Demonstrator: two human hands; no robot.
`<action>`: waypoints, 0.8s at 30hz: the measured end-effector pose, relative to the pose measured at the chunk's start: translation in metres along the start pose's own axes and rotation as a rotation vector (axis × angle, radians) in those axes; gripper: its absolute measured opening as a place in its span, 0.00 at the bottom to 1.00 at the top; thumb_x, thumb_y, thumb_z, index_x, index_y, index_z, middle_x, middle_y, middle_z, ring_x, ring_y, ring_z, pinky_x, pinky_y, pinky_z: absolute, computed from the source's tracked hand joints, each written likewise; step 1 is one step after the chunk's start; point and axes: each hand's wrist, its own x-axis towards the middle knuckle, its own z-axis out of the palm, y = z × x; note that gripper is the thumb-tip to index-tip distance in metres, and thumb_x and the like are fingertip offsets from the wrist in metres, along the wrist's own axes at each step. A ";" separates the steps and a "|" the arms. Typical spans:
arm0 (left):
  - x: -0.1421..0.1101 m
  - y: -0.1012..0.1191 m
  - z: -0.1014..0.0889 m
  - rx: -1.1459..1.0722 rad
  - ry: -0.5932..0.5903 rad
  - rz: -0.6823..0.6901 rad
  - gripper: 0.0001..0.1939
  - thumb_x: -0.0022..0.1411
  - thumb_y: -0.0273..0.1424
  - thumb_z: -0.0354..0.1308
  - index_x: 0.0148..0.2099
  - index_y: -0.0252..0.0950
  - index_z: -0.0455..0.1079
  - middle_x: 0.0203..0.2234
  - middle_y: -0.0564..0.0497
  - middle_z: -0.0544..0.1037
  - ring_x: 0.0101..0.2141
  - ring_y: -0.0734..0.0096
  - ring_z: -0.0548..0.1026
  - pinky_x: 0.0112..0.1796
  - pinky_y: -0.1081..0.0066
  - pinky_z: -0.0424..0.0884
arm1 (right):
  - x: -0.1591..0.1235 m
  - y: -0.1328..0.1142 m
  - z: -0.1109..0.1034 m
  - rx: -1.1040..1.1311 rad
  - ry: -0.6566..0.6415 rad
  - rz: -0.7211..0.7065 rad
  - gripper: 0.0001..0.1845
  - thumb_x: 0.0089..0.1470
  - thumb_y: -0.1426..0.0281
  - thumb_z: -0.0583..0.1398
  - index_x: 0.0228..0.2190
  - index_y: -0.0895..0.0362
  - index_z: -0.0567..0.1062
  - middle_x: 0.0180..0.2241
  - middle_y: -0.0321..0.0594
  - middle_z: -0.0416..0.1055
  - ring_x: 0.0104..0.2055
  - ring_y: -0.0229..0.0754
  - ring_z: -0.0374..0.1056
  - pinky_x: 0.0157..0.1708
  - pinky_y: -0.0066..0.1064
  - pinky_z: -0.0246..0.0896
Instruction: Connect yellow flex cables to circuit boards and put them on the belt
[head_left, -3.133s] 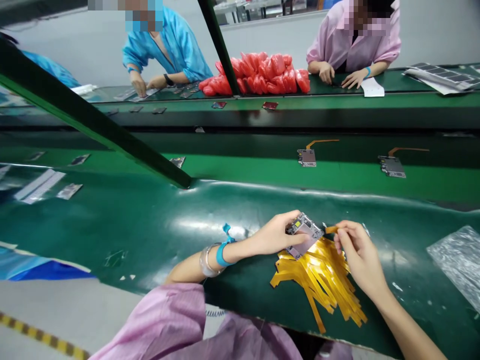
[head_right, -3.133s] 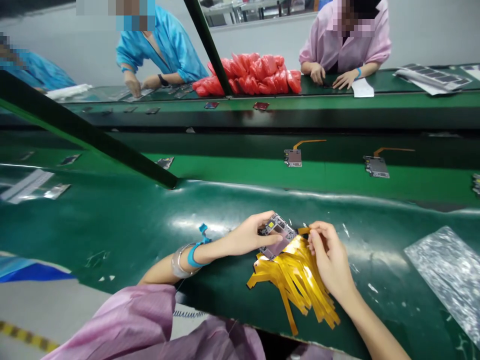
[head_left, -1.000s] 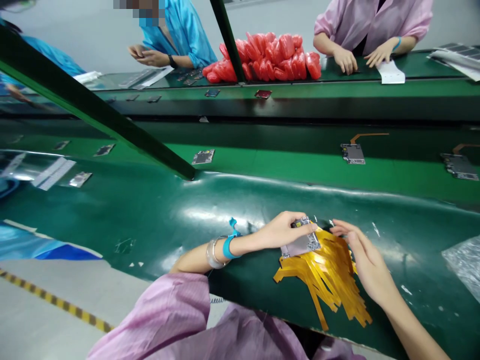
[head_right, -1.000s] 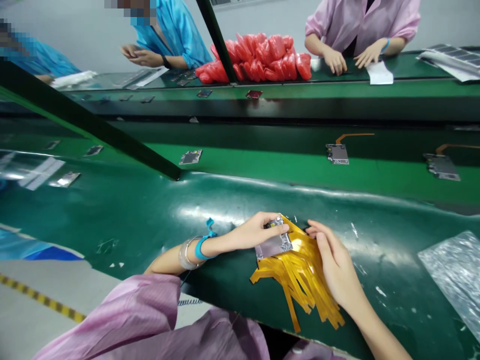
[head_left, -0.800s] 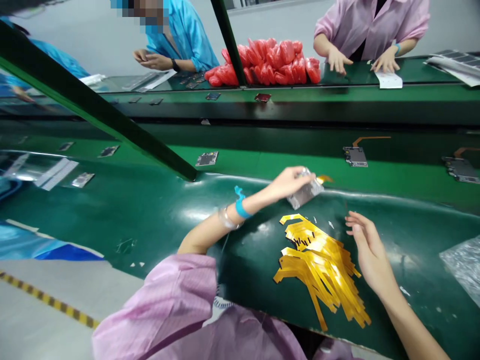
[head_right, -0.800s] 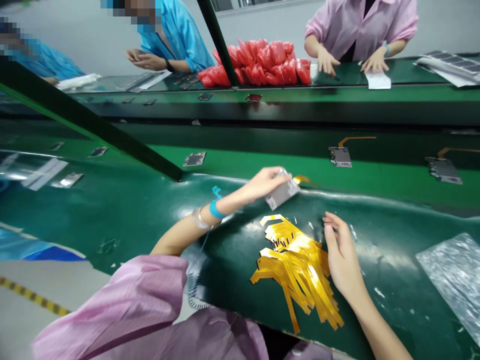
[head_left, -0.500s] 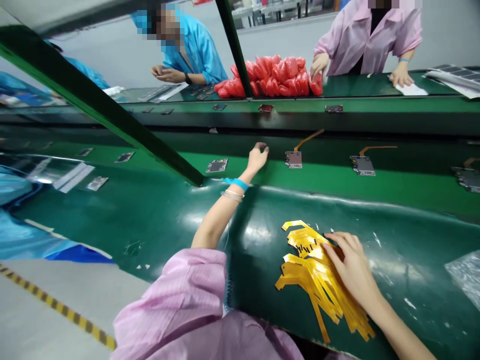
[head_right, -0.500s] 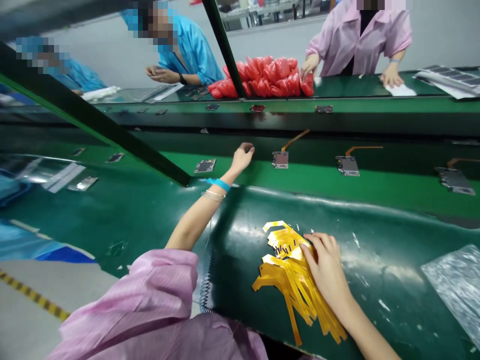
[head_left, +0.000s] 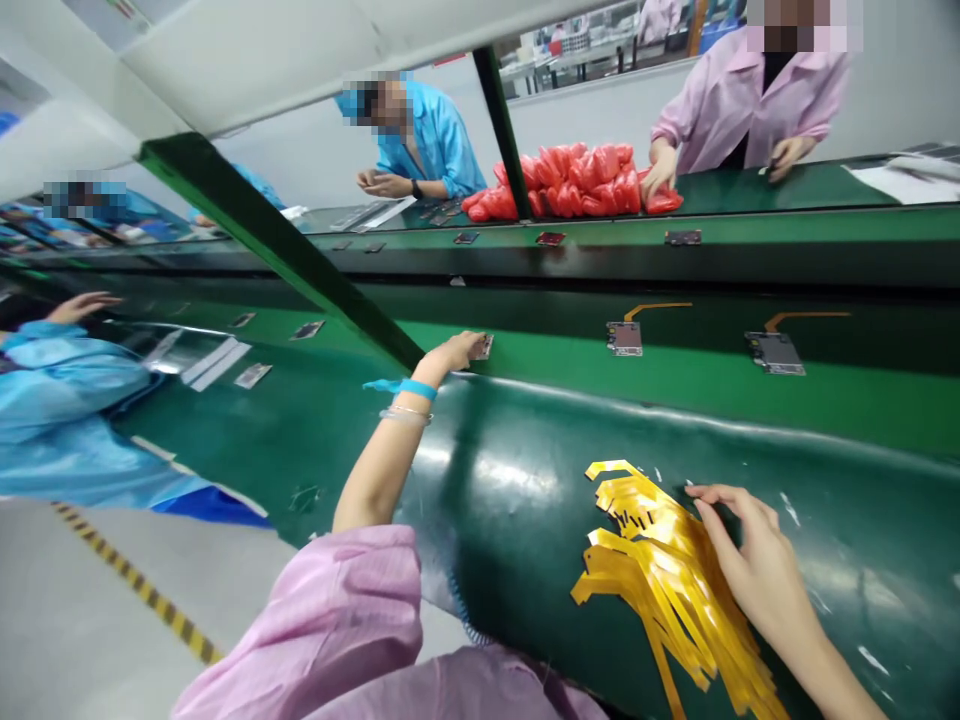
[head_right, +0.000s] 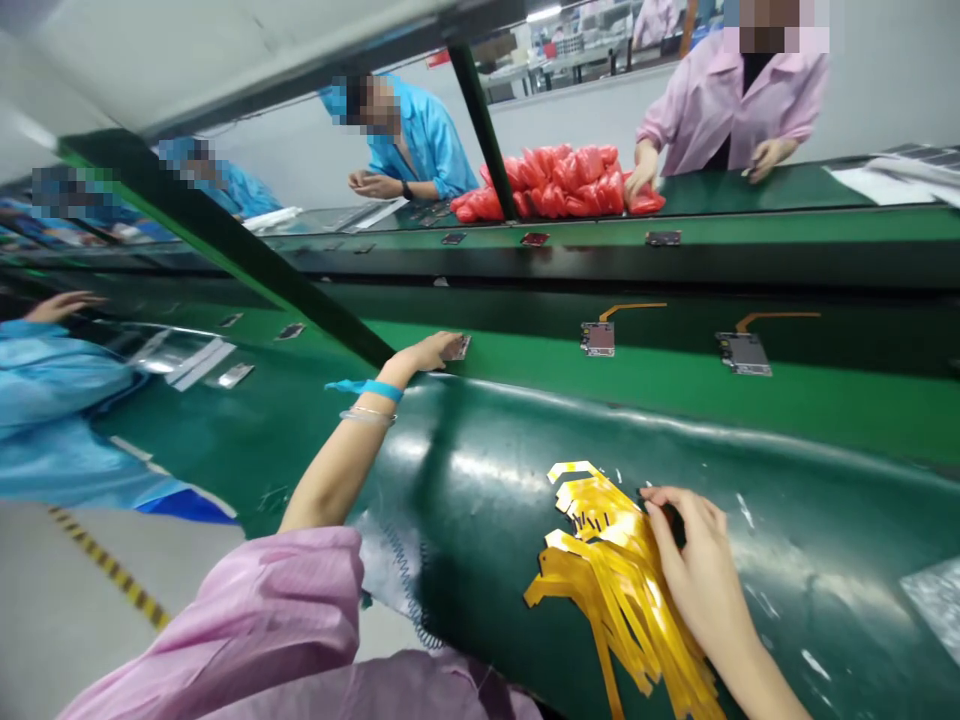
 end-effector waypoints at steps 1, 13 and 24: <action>-0.001 0.002 -0.003 0.018 -0.001 -0.026 0.33 0.56 0.24 0.66 0.64 0.34 0.66 0.60 0.39 0.72 0.59 0.51 0.68 0.58 0.55 0.66 | -0.001 -0.006 -0.001 0.061 0.011 0.047 0.09 0.65 0.59 0.57 0.39 0.50 0.72 0.42 0.43 0.80 0.49 0.53 0.71 0.51 0.42 0.59; -0.048 0.098 -0.027 -0.055 0.235 0.148 0.13 0.65 0.37 0.64 0.47 0.37 0.67 0.35 0.50 0.80 0.36 0.61 0.77 0.36 0.73 0.66 | -0.010 -0.036 0.009 0.267 0.005 0.074 0.06 0.64 0.66 0.59 0.41 0.53 0.74 0.22 0.24 0.48 0.22 0.35 0.52 0.26 0.27 0.52; -0.204 0.289 0.037 -0.747 -0.031 0.684 0.06 0.67 0.32 0.60 0.46 0.38 0.74 0.36 0.51 0.79 0.36 0.68 0.76 0.39 0.71 0.70 | -0.016 -0.042 0.004 0.249 0.079 -0.019 0.07 0.64 0.68 0.60 0.34 0.54 0.77 0.21 0.27 0.54 0.23 0.36 0.55 0.27 0.28 0.53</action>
